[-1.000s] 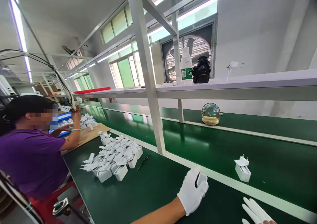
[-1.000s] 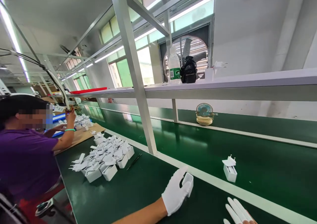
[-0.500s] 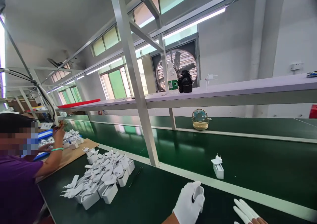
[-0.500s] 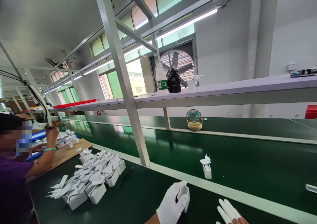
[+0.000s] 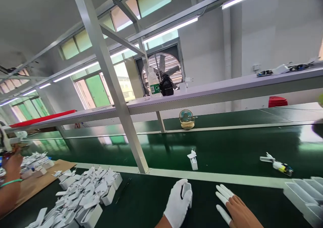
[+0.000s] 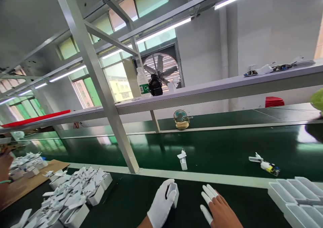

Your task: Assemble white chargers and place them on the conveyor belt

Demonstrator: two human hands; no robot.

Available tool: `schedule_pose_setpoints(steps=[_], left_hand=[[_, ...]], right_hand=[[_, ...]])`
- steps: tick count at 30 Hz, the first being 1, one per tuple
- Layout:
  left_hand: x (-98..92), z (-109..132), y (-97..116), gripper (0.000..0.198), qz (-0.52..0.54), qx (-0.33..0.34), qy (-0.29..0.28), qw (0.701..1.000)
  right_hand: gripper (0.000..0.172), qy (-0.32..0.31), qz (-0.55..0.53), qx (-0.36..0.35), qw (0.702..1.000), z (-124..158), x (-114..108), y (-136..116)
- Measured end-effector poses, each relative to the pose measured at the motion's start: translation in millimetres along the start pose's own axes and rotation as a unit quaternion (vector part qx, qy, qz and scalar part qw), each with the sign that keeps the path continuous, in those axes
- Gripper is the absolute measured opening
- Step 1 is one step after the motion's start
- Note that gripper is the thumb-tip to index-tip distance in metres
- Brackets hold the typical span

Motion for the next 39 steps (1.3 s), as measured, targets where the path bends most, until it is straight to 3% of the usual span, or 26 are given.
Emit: schedule_pose_setpoints(steps=[3, 5, 16, 20, 26, 30, 35, 39], left_hand=[[-0.1, -3.2, 2.3, 0.058, -0.001, 0.053, 0.004, 0.999], [0.7, -6.8, 2.6, 0.06, 0.002, 0.075, 0.0, 0.997], [3.5, -11.0, -4.4, 0.072, 0.026, 0.019, -0.006, 0.999], [7.3, -12.5, -3.2, 0.077, 0.008, 0.054, -0.006, 0.998], [6.6, -10.8, 1.6, 0.078, 0.025, 0.052, -0.042, 0.997], [3.5, -6.6, 5.7, 0.078, 0.04, 0.041, -0.058, 0.997], [1.9, -6.9, 5.1, 0.077, 0.052, 0.047, -0.056, 0.996], [1.5, -8.1, 3.0, 0.077, 0.056, 0.06, -0.052, 0.995]], right_hand=[[0.023, 0.019, 0.042, -0.003, 0.999, -15.2, -32.3, -32.3], [0.029, 0.016, 0.056, 0.001, 0.998, -22.2, -41.9, -42.4], [0.039, -0.014, 0.031, 0.042, 0.999, -20.4, -49.1, -45.7], [0.045, -0.025, 0.055, 0.101, 0.993, -21.2, -54.8, -14.8], [0.039, -0.001, 0.127, 0.291, 0.948, -15.0, -86.7, 84.0], [0.035, 0.014, 0.142, 0.361, 0.922, -12.3, -103.0, 124.5], [0.033, 0.042, 0.119, 0.353, 0.927, -27.4, -107.0, 127.8], [0.041, 0.042, 0.065, 0.28, 0.957, -41.8, -88.1, 88.7]])
Point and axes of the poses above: each hand's wrist, its own z-axis away from the middle knuckle, its own x-axis out of the palm, y = z × x, the point moved 7 cm from there along -z, towards the middle knuckle, and after that the axes turned 13 degrees about -x, right-handed, at the moved point
